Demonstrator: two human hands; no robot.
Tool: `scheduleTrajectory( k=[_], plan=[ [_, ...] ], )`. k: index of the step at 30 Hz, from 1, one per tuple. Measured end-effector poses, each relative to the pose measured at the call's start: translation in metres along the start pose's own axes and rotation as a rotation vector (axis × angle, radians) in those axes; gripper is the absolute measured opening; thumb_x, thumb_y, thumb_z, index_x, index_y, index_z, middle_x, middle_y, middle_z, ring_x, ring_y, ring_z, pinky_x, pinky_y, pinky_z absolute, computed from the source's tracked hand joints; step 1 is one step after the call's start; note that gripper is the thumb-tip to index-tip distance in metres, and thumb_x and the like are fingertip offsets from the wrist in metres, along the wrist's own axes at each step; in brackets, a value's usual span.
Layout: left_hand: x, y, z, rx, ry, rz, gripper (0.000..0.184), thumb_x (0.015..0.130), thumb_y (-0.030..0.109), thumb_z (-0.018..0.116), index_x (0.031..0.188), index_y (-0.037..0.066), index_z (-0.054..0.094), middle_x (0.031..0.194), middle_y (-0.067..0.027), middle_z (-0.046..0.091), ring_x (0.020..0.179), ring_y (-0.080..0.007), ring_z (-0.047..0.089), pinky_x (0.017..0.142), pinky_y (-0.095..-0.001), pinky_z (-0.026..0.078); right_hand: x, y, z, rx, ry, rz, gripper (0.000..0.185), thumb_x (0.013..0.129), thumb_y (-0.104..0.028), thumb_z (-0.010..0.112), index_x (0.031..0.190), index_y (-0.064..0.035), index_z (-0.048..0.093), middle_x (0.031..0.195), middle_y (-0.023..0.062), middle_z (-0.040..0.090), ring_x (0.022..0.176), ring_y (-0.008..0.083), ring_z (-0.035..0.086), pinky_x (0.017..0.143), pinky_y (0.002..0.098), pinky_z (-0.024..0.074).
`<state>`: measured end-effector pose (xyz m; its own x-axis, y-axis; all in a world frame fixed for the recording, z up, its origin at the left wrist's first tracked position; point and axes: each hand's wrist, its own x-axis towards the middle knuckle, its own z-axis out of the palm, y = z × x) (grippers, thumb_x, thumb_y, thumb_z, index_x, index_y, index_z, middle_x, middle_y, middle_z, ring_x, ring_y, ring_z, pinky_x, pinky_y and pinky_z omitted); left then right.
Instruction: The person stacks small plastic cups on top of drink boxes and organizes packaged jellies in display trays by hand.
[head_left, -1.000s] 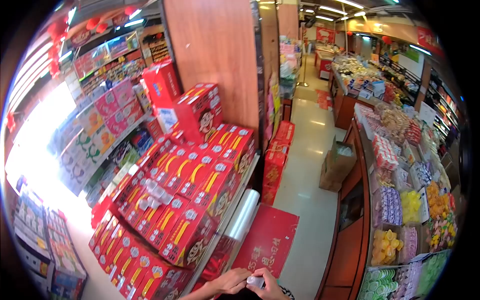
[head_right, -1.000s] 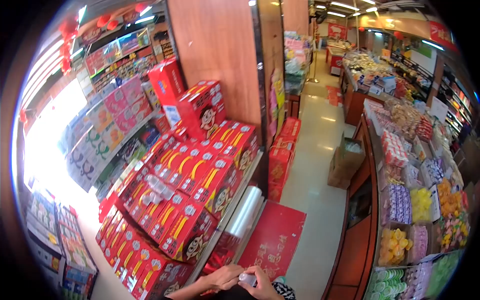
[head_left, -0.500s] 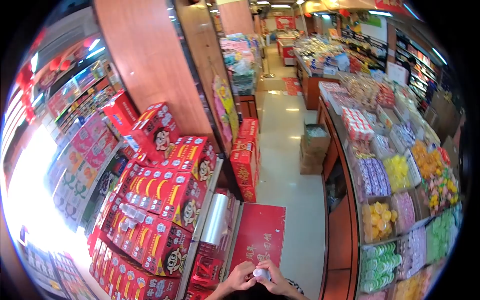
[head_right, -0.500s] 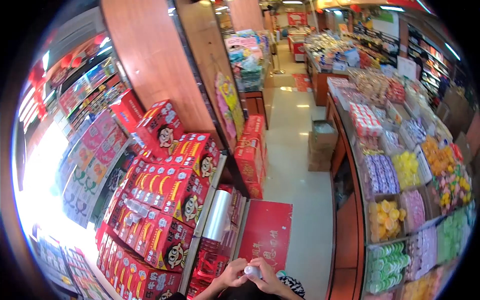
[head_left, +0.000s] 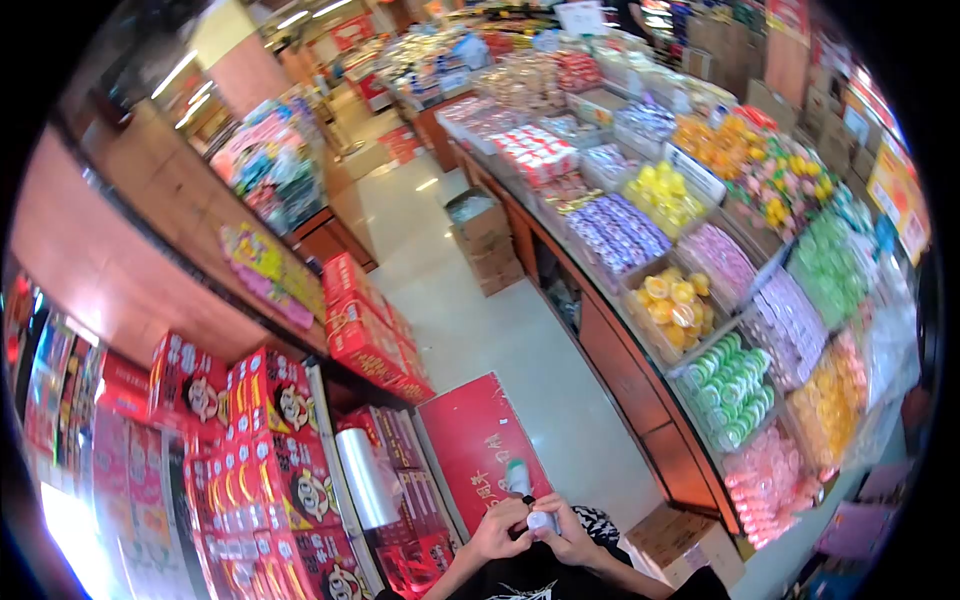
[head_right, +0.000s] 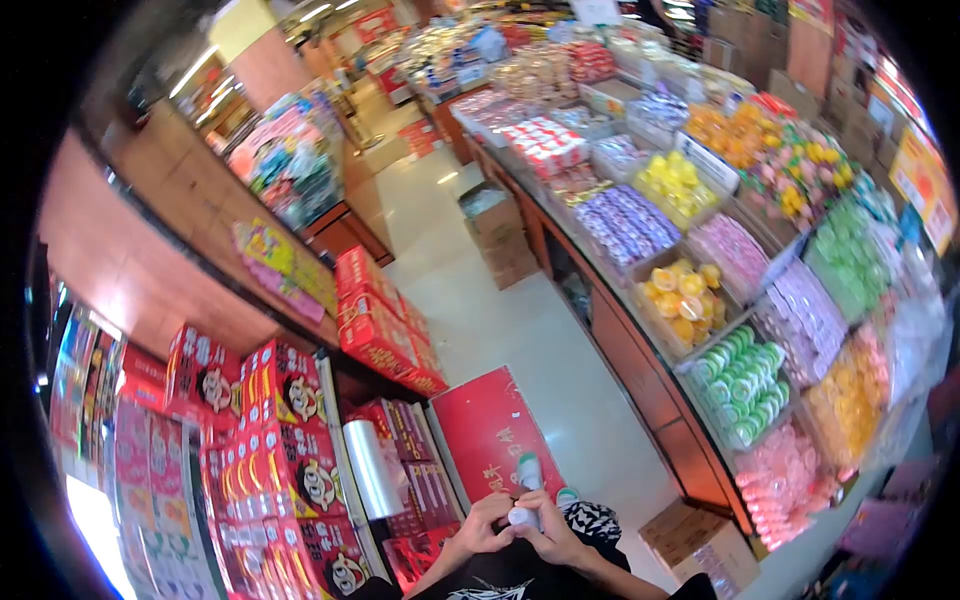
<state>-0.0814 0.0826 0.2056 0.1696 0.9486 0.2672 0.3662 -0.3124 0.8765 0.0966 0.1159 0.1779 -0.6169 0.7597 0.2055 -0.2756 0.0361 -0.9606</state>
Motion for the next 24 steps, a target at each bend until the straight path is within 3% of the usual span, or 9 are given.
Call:
scheduleTrajectory(
  k=[4,12,15,20,24],
  plan=[
    [0.039,-0.013,-0.011,-0.012,-0.136,0.019,0.033,0.07,0.017,0.069,0.067,0.005,0.039,0.064,-0.0094,0.039,0.06,-0.0282,0.043,0.058,-0.0363,0.035,0.019,-0.002,-0.011,-0.041,0.109,-0.033,0.033,0.092,-0.012,0.064,0.118,-0.0027,0.046,0.117,0.0162,0.049,0.111,0.027,0.05,0.1,0.0391,0.0374],
    [0.122,-0.052,-0.025,-0.182,-0.306,0.147,0.039,0.071,0.025,0.071,0.067,0.007,0.037,0.065,-0.0082,0.037,0.059,-0.0255,0.04,0.056,-0.0362,0.033,0.065,-0.006,-0.025,-0.062,0.317,-0.103,0.037,0.092,-0.016,0.065,0.119,-0.0029,0.045,0.114,0.0136,0.048,0.108,0.0248,0.05,0.098,0.0364,0.0376],
    [0.152,-0.061,-0.034,-0.177,-0.41,0.274,0.032,0.071,0.023,0.071,0.069,0.005,0.045,0.066,-0.0085,0.042,0.06,-0.0258,0.043,0.057,-0.0359,0.035,0.079,-0.011,-0.028,-0.135,0.36,-0.125,0.036,0.093,-0.018,0.064,0.119,-0.0026,0.045,0.114,0.0134,0.048,0.107,0.0244,0.05,0.098,0.0364,0.0374],
    [0.186,-0.065,-0.044,-0.249,-0.481,0.344,0.038,0.077,0.028,0.07,0.064,0.004,0.044,0.06,-0.0075,0.039,0.055,-0.0243,0.04,0.053,-0.0367,0.029,0.1,-0.001,-0.023,-0.185,0.461,-0.11,0.039,0.093,-0.023,0.065,0.118,-0.0029,0.044,0.111,0.0122,0.047,0.104,0.0231,0.048,0.096,0.0359,0.0372],
    [0.195,-0.09,-0.034,-0.335,-0.51,0.337,0.04,0.076,0.028,0.07,0.061,0.004,0.042,0.057,-0.0065,0.036,0.052,-0.0238,0.038,0.052,-0.0365,0.027,0.107,0.018,-0.021,-0.16,0.569,-0.103,0.037,0.092,-0.018,0.066,0.118,-0.0029,0.044,0.114,0.0123,0.046,0.106,0.0223,0.047,0.096,0.0359,0.0368]
  ],
)
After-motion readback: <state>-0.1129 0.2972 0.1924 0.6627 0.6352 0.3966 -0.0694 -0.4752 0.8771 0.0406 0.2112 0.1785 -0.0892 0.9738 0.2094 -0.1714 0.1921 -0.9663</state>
